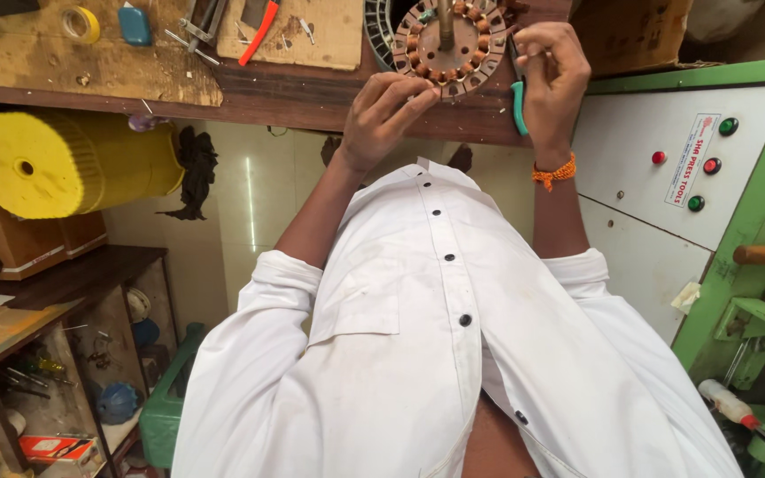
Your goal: The person uses pliers to cut and trim copper windings on a circular stator assembly. They rotate the stator to access different sections, repeatedly cutting small protruding wire ends and removing debris from the slots.
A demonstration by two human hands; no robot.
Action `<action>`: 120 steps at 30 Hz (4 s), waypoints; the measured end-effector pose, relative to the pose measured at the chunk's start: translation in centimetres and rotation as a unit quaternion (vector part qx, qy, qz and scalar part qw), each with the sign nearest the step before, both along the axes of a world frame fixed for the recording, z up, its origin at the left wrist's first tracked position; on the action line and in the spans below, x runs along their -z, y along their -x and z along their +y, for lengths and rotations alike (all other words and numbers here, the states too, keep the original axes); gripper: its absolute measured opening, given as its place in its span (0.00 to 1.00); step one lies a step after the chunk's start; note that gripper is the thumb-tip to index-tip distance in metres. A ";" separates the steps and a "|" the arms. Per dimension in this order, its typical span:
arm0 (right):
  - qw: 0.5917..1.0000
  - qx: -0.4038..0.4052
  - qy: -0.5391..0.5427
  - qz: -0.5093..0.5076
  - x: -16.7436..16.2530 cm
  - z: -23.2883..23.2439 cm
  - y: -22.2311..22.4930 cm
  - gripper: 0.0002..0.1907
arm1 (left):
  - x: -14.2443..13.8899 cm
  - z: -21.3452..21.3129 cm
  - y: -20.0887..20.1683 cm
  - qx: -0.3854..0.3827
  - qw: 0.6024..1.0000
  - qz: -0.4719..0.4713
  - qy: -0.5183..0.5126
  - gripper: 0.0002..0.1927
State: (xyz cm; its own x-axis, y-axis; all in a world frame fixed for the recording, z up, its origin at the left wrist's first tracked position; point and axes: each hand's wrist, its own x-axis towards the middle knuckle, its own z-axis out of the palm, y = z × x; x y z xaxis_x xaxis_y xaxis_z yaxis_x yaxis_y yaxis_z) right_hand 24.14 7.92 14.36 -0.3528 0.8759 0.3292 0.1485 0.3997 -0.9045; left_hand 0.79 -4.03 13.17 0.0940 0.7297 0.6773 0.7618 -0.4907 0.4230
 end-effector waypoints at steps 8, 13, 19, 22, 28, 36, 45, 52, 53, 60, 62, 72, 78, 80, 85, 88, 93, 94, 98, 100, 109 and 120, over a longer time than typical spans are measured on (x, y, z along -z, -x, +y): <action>0.997 0.044 0.061 0.026 -0.2 -0.5 -1.8 0.08 | 1.1 -0.7 -0.5 0.010 0.998 -0.051 -0.032 0.12; 0.996 0.060 0.073 0.007 0.5 -0.7 -2.8 0.07 | 2.0 -2.1 -0.6 -0.016 0.993 -0.112 -0.026 0.09; 0.995 0.074 0.064 -0.002 0.4 -0.3 -3.6 0.06 | 2.0 -3.6 0.1 -0.147 0.975 -0.153 0.070 0.10; 0.994 0.056 0.084 0.032 -0.5 0.0 -3.3 0.06 | 2.5 -3.0 0.2 -0.139 0.953 -0.226 0.150 0.08; 0.998 -0.045 0.032 0.010 -4.2 1.8 0.2 0.08 | 5.1 -1.0 -1.0 -0.019 0.748 -0.534 0.393 0.12; 0.938 -0.095 -0.213 -0.255 -6.6 2.3 6.7 0.16 | 6.1 -1.1 -0.9 -0.018 0.760 -0.523 0.386 0.12; 0.988 -0.035 -0.049 -0.145 -4.4 1.9 5.1 0.15 | 3.7 -2.3 1.1 -0.110 0.863 -0.361 0.335 0.07; 0.976 -0.046 -0.165 -0.134 -1.4 5.6 6.7 0.13 | 7.6 -2.8 5.0 -0.212 0.855 -0.346 0.321 0.06; 0.969 -0.044 -0.191 -0.152 -0.6 6.0 7.1 0.13 | 8.5 -2.8 6.0 -0.237 0.861 -0.326 0.310 0.06; 0.979 0.020 -0.188 -0.076 1.9 5.0 4.1 0.09 | 12.0 1.3 13.0 -0.375 0.881 -0.134 0.256 0.10; 0.990 0.079 -0.104 -0.048 1.3 4.9 2.2 0.08 | 11.6 2.2 14.1 -0.420 0.885 0.003 0.200 0.19; 0.983 0.173 0.007 0.069 -0.3 2.4 -4.5 0.07 | 10.8 3.1 17.9 -0.384 0.888 -0.018 0.251 0.08; 0.967 0.082 0.020 0.242 -5.9 -0.7 -0.3 0.08 | 1.0 0.6 18.1 -0.247 0.769 -0.584 0.079 0.08; 0.969 -0.003 -0.001 0.248 -8.1 -2.8 2.4 0.09 | -3.1 -1.9 15.4 -0.119 0.737 -0.665 0.020 0.09; 0.971 -0.227 -0.064 0.023 -11.5 -5.7 8.9 0.29 | -8.3 -3.0 4.8 -0.090 0.685 -0.719 0.076 0.10; 0.979 -0.198 0.041 0.040 -10.8 -7.2 11.5 0.34 | -8.7 -2.3 -0.8 -0.017 0.761 -0.642 0.093 0.13; 0.989 -0.127 -0.003 0.070 -9.1 -8.2 11.3 0.10 | -10.2 -3.7 -2.8 -0.068 0.901 -0.408 0.131 0.11; 0.992 -0.117 0.001 0.044 -9.2 -7.5 10.7 0.09 | -10.7 -4.0 -3.3 -0.095 0.913 -0.376 0.128 0.13; 0.980 -0.088 -0.034 -0.174 -12.2 -6.2 5.6 0.08 | -11.0 -3.3 -1.2 -0.195 0.931 -0.304 0.052 0.27; 0.975 -0.101 -0.010 -0.200 -13.7 -6.6 2.8 0.14 | -9.8 -1.9 1.3 -0.066 0.901 -0.402 0.148 0.21; 0.942 -0.054 0.330 -0.029 -8.1 -6.1 -0.9 0.19 | 0.8 4.7 4.4 -0.138 0.926 -0.300 0.182 0.11; 0.930 -0.073 0.355 -0.057 -3.3 -5.2 -1.1 0.18 | 6.9 15.1 5.8 0.000 0.919 -0.275 0.283 0.19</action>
State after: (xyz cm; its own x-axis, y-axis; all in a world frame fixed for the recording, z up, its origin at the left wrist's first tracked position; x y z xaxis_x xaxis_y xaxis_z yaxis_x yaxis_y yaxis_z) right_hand 25.20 2.69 17.65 -0.4829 0.7980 -0.3606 0.2512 -0.2683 -0.9300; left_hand -5.02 11.04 6.25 -0.1494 0.9797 0.1340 0.3567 -0.0730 0.9314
